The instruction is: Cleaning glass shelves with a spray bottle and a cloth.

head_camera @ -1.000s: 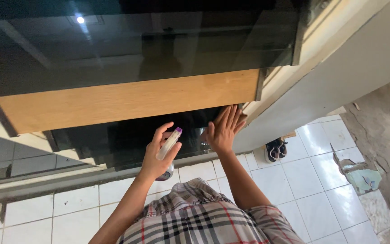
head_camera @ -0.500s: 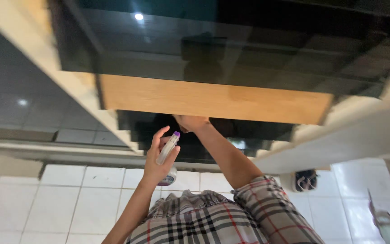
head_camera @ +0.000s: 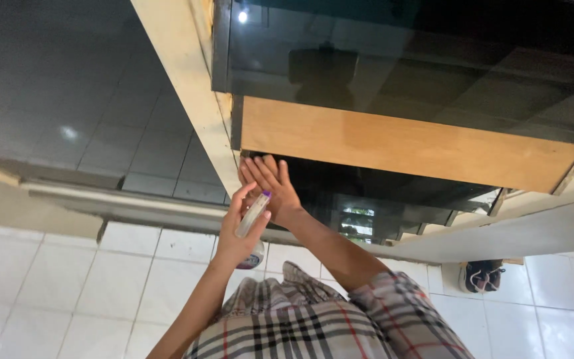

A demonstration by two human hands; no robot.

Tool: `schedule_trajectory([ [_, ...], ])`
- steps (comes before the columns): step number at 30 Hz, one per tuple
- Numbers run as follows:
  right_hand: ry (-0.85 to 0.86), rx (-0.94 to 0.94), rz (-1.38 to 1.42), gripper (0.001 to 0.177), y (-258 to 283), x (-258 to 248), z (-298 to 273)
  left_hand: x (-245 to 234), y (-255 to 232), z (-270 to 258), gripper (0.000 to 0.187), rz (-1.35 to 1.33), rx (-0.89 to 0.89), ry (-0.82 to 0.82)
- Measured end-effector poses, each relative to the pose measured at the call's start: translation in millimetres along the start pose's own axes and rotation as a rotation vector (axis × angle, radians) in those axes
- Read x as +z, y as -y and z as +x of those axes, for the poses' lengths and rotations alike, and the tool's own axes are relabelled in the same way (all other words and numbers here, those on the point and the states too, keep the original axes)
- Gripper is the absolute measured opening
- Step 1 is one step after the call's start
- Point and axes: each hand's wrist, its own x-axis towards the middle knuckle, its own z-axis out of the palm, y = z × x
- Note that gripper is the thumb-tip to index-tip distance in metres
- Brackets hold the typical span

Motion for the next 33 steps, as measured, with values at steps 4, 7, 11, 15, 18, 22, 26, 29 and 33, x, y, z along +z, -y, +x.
schedule_trajectory([
  [4, 0.133, 0.234, 0.178, 0.086, -50, -47, -42, -7, 4, 7, 0.063, -0.057, 0.039, 0.078],
  [7, -0.087, 0.572, 0.035, 0.084, -90, 27, -104, -6, 8, 15, 0.064, -0.053, 0.062, 0.134],
  [11, -0.383, 0.908, 0.142, 0.081, -159, 79, -187, -8, 12, 20, 0.064, -0.024, 0.074, 0.222],
  [15, -0.579, 1.283, 0.329, 0.084, -213, 89, -238, -6, 11, 23, 0.063, -0.032, 0.061, 0.248],
  [18, -0.874, 1.432, 0.792, 0.071, -224, 80, -209, 5, 8, 26, 0.063, -0.009, 0.084, 0.269],
  [22, -0.652, 1.072, 0.408, 0.063, -159, 52, -165, 32, 5, 33, 0.064, -0.009, 0.076, 0.327],
  [26, -0.305, 0.565, -0.049, 0.054, -98, 32, -123, 64, -5, 34, 0.064, -0.084, 0.105, 0.358],
  [29, -0.431, 0.363, -0.108, 0.058, -86, -12, -69, 93, -16, 38, 0.063, -0.068, 0.132, 0.367],
  [33, -0.008, 0.529, 0.618, 0.043, -144, -72, -128, 136, -16, 40, 0.064, -0.100, 0.148, 0.397],
])
